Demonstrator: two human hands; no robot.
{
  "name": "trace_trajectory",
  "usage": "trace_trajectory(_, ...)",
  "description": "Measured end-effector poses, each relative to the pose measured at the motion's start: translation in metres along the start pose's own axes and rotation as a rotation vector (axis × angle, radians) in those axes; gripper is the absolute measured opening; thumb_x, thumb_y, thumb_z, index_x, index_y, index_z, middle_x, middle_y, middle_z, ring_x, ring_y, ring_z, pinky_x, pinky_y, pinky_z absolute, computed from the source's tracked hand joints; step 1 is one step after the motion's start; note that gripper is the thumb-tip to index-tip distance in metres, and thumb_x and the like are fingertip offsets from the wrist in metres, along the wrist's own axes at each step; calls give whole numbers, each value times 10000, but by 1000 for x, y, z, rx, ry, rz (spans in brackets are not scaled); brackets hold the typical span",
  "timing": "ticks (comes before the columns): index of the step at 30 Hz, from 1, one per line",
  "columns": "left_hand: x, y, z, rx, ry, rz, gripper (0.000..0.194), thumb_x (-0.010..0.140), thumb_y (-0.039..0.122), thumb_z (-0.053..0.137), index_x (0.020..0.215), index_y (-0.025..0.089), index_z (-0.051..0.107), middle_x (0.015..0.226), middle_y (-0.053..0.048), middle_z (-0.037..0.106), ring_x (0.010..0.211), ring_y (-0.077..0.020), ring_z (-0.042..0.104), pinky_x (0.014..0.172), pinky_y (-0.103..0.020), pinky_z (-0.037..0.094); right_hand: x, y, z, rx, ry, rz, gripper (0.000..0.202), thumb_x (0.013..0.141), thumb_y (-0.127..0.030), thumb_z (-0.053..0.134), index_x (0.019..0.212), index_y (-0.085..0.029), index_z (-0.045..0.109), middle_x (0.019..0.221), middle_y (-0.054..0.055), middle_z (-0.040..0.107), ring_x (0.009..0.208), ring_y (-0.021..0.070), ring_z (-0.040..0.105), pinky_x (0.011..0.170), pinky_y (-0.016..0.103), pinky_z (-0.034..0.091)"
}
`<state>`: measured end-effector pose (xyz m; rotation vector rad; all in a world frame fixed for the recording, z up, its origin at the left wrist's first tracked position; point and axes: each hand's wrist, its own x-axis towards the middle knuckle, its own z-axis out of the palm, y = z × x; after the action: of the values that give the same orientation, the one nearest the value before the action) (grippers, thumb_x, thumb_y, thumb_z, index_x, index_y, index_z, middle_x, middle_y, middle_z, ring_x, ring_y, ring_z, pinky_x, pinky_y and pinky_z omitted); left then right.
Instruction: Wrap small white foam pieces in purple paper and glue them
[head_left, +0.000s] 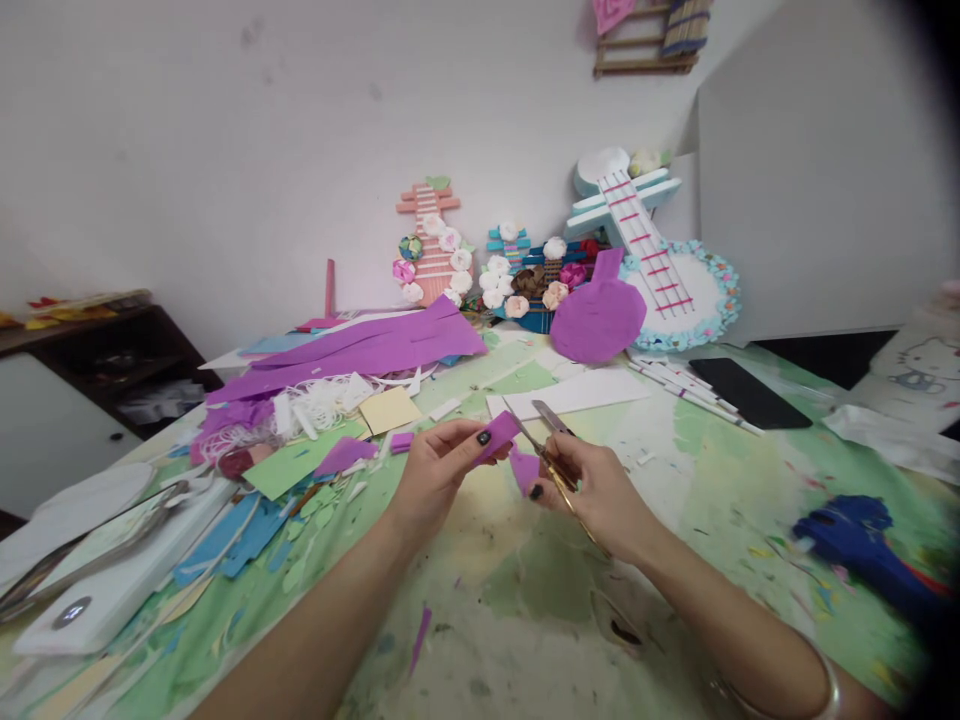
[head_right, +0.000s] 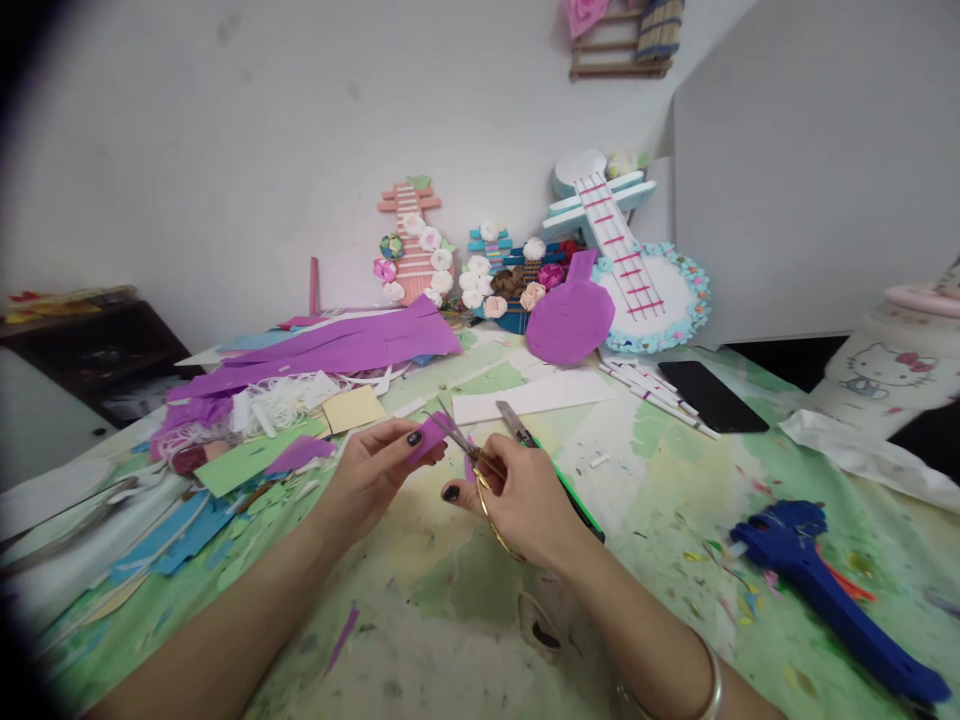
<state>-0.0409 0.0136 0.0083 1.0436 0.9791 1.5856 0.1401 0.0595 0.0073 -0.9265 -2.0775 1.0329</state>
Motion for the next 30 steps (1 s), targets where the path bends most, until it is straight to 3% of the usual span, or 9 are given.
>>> trace_trajectory(4, -1, 3, 1, -29, -97, -83, 203, 692, 265, 758, 834, 149, 671, 739, -77, 728, 628, -176, 667, 684, -317, 507, 0, 0, 0, -63, -19, -6, 511, 698, -624, 629, 611, -209, 343, 557, -63, 341, 536, 94, 278, 493, 248, 199)
trace_trajectory(10, -2, 2, 1, 48, -215, -102, 193, 728, 275, 731, 849, 138, 670, 701, -57, 688, 595, -140, 631, 583, -243, 445, 0, -2, 0, -194, -46, -5, 490, 703, -606, 638, 612, -212, 360, 537, -59, 378, 515, 94, 302, 491, 247, 223)
trace_trajectory(18, -3, 4, -1, 79, -203, -71, 188, 790, 338, 670, 807, 151, 679, 675, -40, 653, 562, -105, 558, 561, -234, 402, 1, -6, -3, -321, -29, 5, 442, 714, -563, 641, 625, -215, 383, 563, -37, 456, 514, 109, 354, 498, 260, 250)
trace_trajectory(30, 0, -1, -2, 140, -199, -40, 150, 795, 286, 654, 827, 144, 688, 679, -25, 623, 585, -91, 521, 560, -217, 398, 0, -4, -2, -366, -8, -28, 431, 716, -547, 644, 595, -208, 406, 529, -44, 454, 491, 105, 355, 485, 248, 240)
